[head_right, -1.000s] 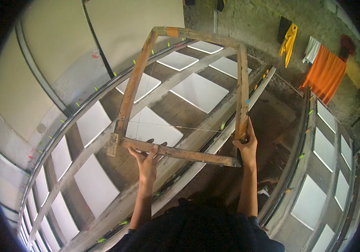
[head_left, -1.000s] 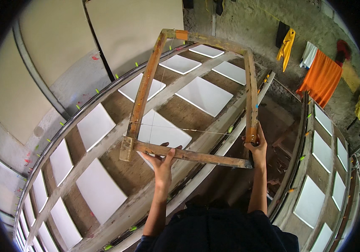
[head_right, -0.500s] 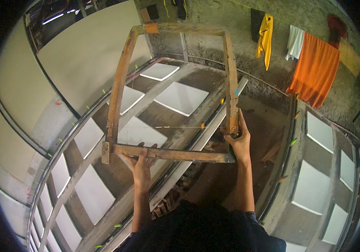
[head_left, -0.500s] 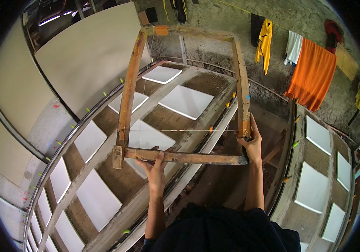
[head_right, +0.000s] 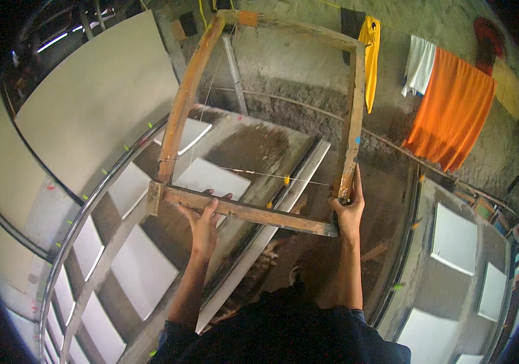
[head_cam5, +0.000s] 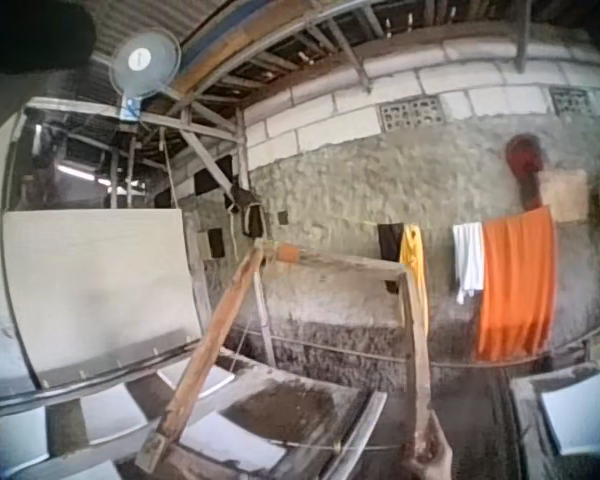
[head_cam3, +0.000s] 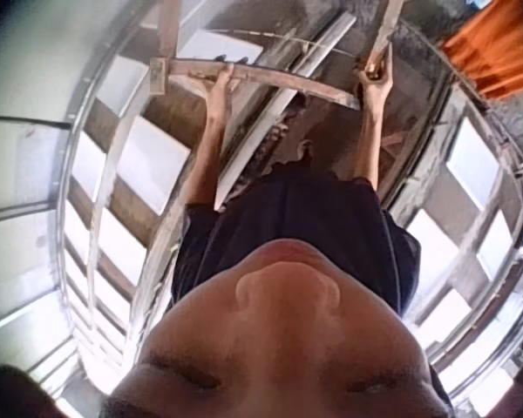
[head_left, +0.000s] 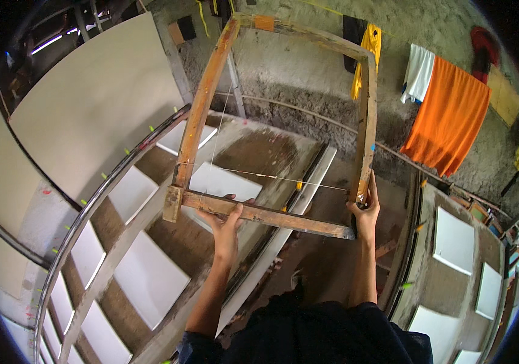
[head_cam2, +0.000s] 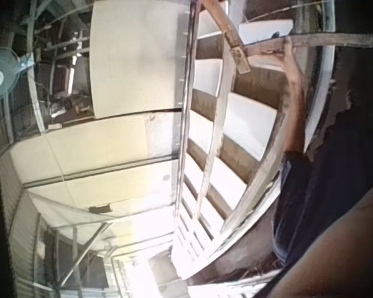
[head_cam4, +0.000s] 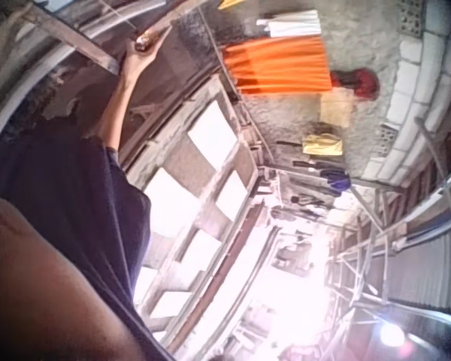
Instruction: The person repeatedly picks up white rectangular panels and places them into a wooden frame on a long workbench. After positioning each panel, the person smooths it with both hands and then removes the frame to repeat the process with the next panel. The person later carries the empty wooden frame to a different area and sets it down.
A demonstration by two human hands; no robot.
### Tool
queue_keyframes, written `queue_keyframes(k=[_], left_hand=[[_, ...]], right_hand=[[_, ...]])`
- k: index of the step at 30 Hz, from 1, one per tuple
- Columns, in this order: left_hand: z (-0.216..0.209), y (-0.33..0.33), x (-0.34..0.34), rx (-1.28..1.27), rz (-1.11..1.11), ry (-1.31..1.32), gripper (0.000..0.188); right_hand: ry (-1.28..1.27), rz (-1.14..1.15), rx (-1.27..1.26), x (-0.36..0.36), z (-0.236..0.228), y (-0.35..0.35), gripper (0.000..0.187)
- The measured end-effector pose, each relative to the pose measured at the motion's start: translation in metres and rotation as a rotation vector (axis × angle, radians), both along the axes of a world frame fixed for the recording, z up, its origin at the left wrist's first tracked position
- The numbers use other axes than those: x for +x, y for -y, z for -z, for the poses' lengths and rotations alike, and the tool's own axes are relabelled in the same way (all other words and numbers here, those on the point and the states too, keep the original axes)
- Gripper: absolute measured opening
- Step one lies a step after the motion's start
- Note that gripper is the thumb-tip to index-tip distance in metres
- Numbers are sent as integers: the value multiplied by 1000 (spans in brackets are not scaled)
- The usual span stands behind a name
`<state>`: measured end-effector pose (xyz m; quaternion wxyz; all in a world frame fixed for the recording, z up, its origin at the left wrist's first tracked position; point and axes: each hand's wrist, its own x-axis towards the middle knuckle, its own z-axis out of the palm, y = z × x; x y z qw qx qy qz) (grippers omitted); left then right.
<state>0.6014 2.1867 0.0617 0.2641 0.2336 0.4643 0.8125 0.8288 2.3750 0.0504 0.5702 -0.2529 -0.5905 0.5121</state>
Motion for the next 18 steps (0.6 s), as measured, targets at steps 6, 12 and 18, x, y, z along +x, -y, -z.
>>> queue_keyframes(k=[6,12,18], left_hand=[[-18,-149,-21,83,-22,110,106],[-20,-278,-35,437,-18,221,102],[-43,-392,-26,523,-58,282,95]], right_hand=[[26,151,209,-8,-22,-125,84],[-21,189,252,-11,-53,-214,71],[-159,-21,232,1,-79,-340,77]])
